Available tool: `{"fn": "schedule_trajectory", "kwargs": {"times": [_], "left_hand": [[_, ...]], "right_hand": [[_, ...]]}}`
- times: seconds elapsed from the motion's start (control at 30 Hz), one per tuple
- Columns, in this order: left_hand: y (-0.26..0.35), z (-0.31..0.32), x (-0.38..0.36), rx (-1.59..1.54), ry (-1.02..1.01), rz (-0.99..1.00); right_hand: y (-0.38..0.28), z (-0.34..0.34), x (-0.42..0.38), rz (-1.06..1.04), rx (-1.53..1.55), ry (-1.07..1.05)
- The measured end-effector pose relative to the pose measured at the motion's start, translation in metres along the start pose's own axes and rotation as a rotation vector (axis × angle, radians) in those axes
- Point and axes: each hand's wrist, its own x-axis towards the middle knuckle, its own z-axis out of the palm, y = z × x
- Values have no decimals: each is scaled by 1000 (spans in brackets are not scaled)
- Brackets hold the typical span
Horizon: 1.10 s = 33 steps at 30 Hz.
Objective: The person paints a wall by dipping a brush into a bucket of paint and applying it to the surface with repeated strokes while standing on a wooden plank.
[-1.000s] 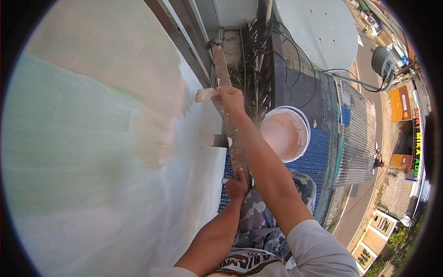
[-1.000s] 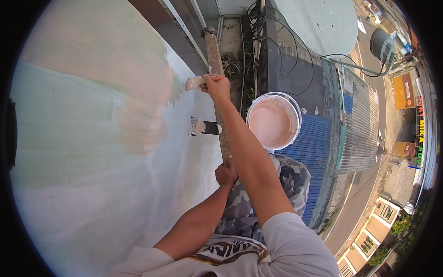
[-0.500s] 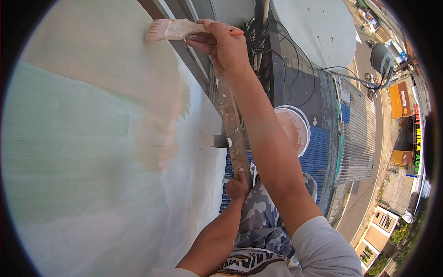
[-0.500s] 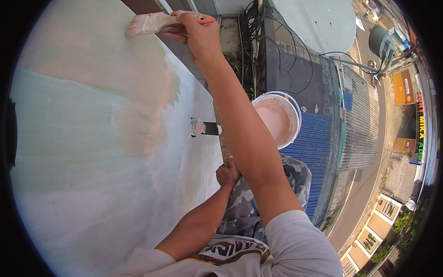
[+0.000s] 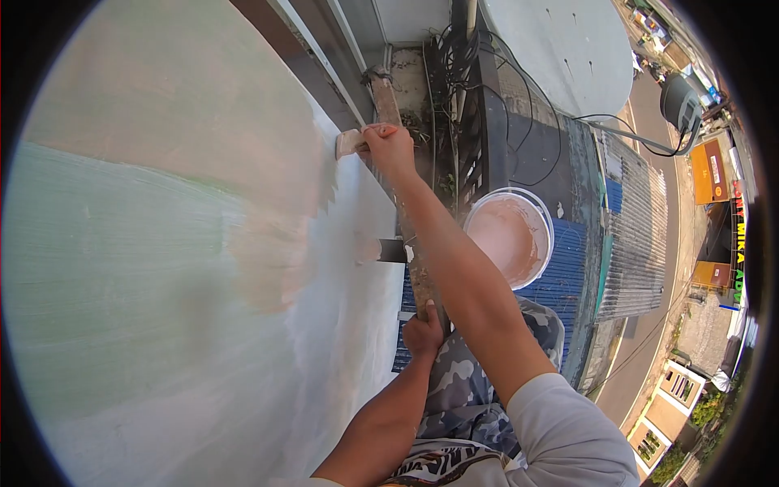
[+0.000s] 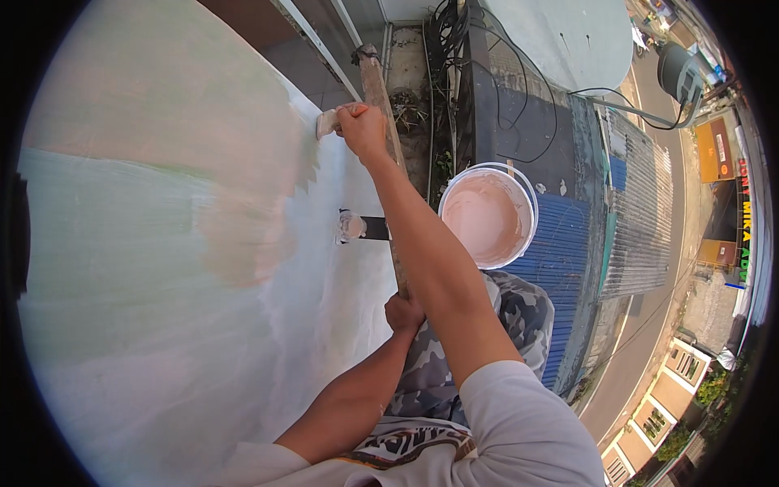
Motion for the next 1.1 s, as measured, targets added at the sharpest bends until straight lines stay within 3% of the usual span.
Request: {"fn": "schedule_trajectory", "kwargs": {"times": [0.27,0.4,0.57,0.63,0.73,0.8,0.93,1.03,1.1], "left_hand": [[7,-5,-6,6,45,-8],[7,-4,-7,-12,73,13],[4,-3,-6,-23,65,22],[4,-2,-4,-17,52,20],[-1,2,0,-8,60,15],[-2,4,-2,-13,61,17],[5,0,-5,-6,75,12],[3,-2,-5,-12,78,21],[4,-2,-6,-37,69,21]], "right_hand": [[-151,13,-10,-263,512,-290],[-124,-3,-3,-208,536,-202],[-20,-17,7,-101,63,-26],[-8,-12,4,-123,-217,38],[-25,7,4,-109,-202,-16],[-59,23,3,-198,-113,-36],[-149,26,-1,-339,454,-263],[-165,21,1,-307,579,-276],[-143,18,5,-169,689,-291]]}}
